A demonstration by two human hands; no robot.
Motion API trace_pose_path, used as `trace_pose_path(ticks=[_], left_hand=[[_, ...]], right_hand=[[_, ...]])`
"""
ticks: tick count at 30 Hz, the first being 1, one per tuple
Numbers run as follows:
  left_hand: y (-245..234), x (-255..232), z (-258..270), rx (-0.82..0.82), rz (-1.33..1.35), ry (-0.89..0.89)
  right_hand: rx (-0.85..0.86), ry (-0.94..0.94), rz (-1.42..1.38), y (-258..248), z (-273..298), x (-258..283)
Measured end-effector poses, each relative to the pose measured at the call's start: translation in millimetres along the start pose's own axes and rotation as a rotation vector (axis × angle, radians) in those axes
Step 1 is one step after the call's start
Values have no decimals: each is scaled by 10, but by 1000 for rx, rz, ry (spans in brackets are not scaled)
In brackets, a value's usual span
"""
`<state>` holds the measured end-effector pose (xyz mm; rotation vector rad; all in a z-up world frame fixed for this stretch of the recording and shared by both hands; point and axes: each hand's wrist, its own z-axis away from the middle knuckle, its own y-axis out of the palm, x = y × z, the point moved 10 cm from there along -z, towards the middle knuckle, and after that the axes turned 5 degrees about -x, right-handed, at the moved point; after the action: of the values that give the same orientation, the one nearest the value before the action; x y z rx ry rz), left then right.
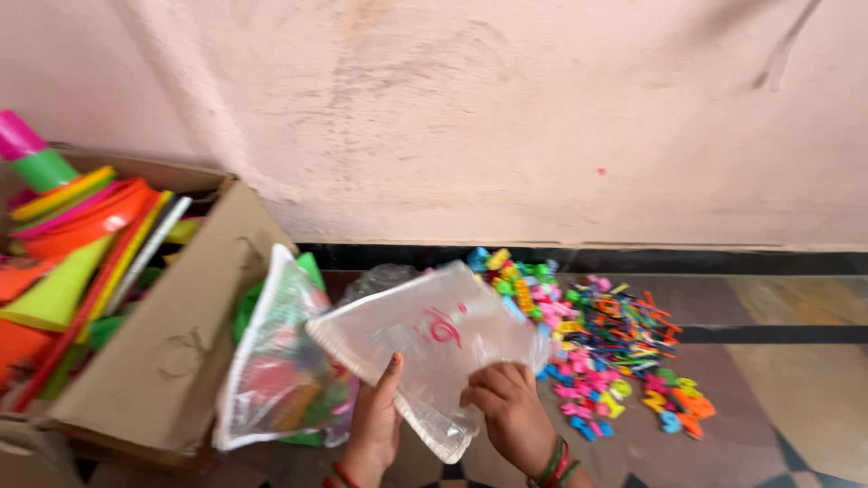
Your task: The person sorts colorful plastic building blocks and toy pieces from a pile on the floor into a clear plastic bag. They pick up individual pieces and small clusters, placing them into the bag while occasionally adjusting the bag's position.
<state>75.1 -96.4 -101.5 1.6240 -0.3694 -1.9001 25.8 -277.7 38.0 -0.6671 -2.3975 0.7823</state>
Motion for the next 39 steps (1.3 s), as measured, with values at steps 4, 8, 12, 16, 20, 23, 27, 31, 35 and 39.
trace_pose_path(ticks=[4,8,12,16,20,23,27,31,35,39], left_hand=[[-99,-297,-88,-85,-75,149],[90,-1004,237,-162,-536,594],[197,-1561,637,-248,-654,780],[258,-1584,695,-255,-751,742],[556,-1422,790,-105,-914,976],[560,-1073,627,-34,-854,785],[551,-896,499,-77,-849,719],[534,-1106,545,-136,-830,856],[398,-1291,558,-289,-1029,729],[683,-1487,878,-284,-1225,983]], right_hand=[[265,133,-127,434,48,-71],[393,110,-80,413,126,-88],[293,373,-176,333,158,-210],[331,581,-592,638,354,-63],[255,624,-1313,873,336,230],[263,792,-1436,1008,481,176],[53,972,-1240,1058,628,-219],[-186,1128,-1013,849,748,-732],[-363,1054,-833,448,705,-987],[-404,1034,-574,211,710,-1072]])
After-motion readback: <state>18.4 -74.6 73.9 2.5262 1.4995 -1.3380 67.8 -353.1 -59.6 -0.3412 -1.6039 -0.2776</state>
